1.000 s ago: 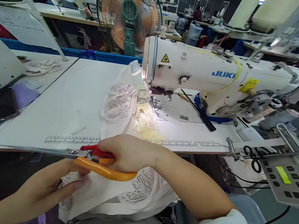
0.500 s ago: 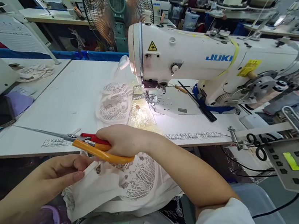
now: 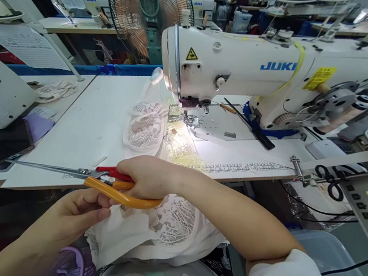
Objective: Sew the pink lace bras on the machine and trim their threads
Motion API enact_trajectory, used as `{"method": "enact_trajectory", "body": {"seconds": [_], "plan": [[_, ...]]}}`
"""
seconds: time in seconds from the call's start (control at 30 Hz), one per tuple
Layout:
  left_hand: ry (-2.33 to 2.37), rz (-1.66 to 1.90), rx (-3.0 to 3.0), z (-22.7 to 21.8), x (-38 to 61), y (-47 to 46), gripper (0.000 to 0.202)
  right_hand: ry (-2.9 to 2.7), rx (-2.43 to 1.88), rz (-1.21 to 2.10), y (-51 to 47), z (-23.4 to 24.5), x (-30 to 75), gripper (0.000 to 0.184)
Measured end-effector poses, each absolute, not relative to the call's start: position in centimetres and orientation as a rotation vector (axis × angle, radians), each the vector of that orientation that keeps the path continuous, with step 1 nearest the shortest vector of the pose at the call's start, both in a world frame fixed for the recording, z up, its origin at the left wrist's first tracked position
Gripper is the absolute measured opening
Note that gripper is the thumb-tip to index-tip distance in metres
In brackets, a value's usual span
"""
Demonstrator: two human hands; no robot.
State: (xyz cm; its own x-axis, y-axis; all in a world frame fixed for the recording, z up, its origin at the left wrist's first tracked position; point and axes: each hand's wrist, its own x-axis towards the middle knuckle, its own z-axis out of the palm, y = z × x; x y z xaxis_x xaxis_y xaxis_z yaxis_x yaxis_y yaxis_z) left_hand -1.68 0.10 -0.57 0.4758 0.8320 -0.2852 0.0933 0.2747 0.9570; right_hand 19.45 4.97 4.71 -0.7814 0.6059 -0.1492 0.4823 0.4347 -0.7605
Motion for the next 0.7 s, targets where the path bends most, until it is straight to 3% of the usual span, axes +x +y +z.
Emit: {"method": "enact_trajectory", "body": {"seconds": [0.43, 0.7], "plan": [[1.024, 0.605, 1.183, -0.1, -0.3, -0.2, 0.021, -2.472, -0.972, 1.302, 4.4, 4.4, 19.3, 0.028], [1.061, 0.684, 0.955, 0.1, -0.6, -0.7, 0.021, -1.879, -1.066, 1.384, -0.3, 2.9, 21.9, 0.034]]}}
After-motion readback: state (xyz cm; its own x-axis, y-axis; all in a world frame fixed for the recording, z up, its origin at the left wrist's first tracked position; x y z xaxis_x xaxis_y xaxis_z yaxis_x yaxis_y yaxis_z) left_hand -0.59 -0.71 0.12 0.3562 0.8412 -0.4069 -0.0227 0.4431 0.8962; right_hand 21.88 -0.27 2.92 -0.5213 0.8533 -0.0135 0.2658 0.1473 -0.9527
